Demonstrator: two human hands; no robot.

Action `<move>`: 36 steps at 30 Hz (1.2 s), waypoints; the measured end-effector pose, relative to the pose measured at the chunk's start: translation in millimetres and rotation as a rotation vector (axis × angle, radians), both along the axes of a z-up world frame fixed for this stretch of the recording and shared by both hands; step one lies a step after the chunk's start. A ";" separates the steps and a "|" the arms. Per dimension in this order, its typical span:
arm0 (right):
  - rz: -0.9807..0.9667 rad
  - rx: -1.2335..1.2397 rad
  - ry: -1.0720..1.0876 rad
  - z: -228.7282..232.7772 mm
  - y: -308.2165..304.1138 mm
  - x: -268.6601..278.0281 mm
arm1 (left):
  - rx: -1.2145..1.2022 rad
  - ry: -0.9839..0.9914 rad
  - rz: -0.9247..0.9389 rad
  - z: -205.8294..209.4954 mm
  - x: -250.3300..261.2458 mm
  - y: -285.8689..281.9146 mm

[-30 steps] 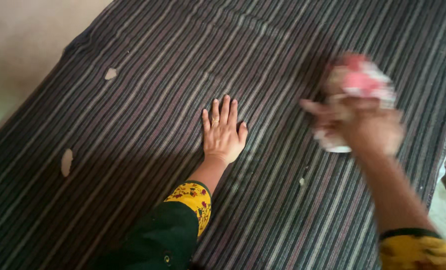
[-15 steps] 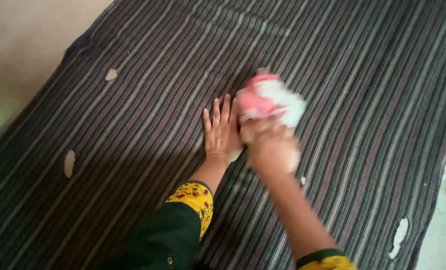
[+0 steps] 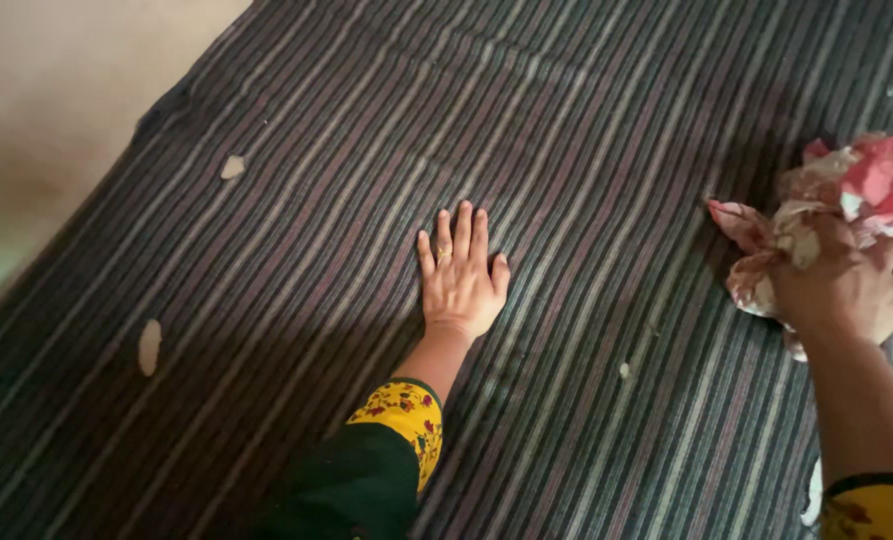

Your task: The person wipes a striped fabric surface with a pink and white cloth, moving back and forth across the area while keeping one hand on the surface for stability.

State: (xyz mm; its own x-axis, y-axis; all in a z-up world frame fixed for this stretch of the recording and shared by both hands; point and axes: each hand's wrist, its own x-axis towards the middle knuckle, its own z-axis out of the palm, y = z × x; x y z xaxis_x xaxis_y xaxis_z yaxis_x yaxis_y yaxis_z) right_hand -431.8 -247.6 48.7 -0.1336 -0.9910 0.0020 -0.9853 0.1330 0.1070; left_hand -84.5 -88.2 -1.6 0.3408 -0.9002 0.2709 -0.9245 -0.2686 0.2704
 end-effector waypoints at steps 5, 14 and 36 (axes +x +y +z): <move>-0.047 0.132 -0.281 7.2 37.1 78.2 | -0.047 -0.004 -0.003 1.4 -0.8 2.2; 0.655 0.152 -0.071 13.6 147.1 209.1 | 0.265 -0.093 0.003 18.5 -0.4 -2.3; 0.643 0.060 -0.146 16.4 169.4 216.1 | 0.180 -0.089 -0.005 7.5 0.0 -0.4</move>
State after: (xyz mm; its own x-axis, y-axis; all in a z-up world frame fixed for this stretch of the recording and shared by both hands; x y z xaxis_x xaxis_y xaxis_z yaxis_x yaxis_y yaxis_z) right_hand -215.7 -78.2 65.1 0.4905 -0.8710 -0.0290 -0.8711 -0.4891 -0.0448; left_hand -84.5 -88.5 5.9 0.3183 -0.9384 0.1345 -0.9440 -0.3008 0.1355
